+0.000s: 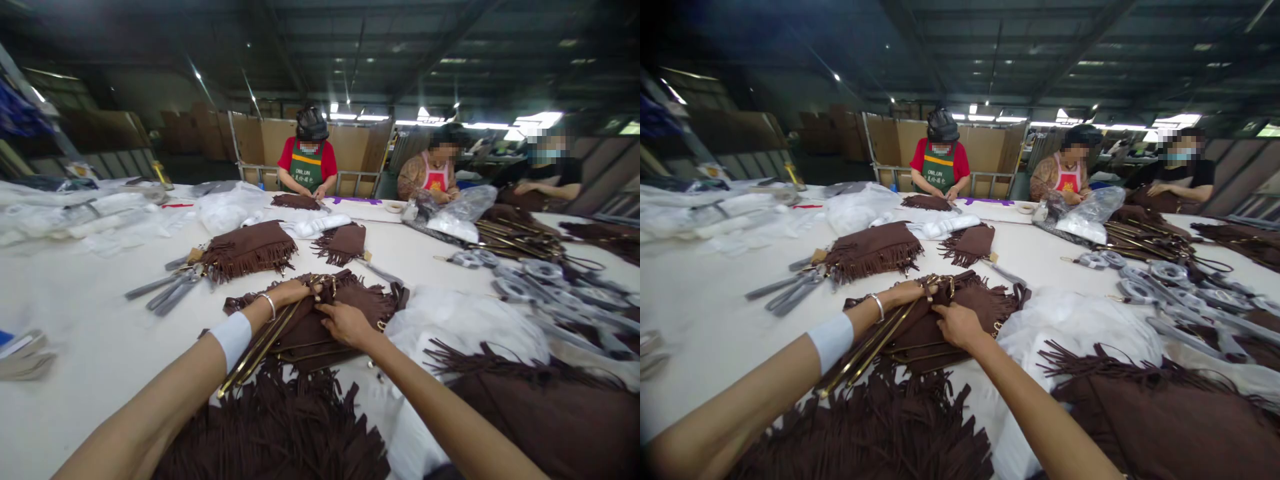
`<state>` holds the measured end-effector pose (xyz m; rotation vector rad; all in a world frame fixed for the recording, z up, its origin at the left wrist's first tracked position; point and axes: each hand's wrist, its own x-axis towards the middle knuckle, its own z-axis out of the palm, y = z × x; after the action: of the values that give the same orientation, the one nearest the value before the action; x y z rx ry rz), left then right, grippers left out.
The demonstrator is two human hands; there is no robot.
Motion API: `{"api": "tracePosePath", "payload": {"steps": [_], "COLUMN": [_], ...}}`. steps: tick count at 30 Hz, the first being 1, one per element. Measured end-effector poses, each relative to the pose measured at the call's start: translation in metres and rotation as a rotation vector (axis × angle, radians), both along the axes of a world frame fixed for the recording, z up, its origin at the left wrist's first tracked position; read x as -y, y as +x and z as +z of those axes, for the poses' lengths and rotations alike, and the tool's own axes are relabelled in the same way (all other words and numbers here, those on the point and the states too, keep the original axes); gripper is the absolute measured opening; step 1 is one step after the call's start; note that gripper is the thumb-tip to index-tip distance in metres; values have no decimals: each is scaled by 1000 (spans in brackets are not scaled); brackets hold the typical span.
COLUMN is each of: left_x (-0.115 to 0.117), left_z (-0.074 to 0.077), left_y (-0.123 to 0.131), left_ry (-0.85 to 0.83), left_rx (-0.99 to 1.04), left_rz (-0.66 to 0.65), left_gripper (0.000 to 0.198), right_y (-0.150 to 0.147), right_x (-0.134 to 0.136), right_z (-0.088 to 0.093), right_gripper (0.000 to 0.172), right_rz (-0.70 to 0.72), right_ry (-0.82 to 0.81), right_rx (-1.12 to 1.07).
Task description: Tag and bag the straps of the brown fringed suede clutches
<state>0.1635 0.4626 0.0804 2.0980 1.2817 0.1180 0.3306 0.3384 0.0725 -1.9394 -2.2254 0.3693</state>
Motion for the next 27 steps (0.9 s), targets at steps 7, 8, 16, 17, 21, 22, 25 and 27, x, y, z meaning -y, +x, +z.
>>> {"api": "tracePosePath", "payload": {"steps": [7,8,16,17,21,22,25,27], "left_x": [9,9,25,29,39,38,24,12], "left_z": [12,15,14,12,10,14,40,64], "left_y": [-7,-8,-1,1,5,5,2,3], "left_ry": [-297,-333,-105,-32,211,246,334,386], "left_rx": [83,103,-80,-121,-208,-222,-268,-298], "left_rz": [23,43,11,-7,43,57,52,17], "left_gripper": [81,82,75,66,36,34,31,31], "right_y": [15,15,7,8,15,18,24,29], "right_x": [-49,-51,-50,-49,-45,-44,-50,-62], "right_z": [5,6,17,18,21,21,22,27], "right_gripper": [36,34,27,28,34,37,39,32], "right_rz": [-151,-156,-143,-135,-119,-121,-143,-178], "right_ry": [-13,4,113,114,105,102,63,15], "right_rx": [-43,-40,38,38,-8,-29,-118,-203]}}
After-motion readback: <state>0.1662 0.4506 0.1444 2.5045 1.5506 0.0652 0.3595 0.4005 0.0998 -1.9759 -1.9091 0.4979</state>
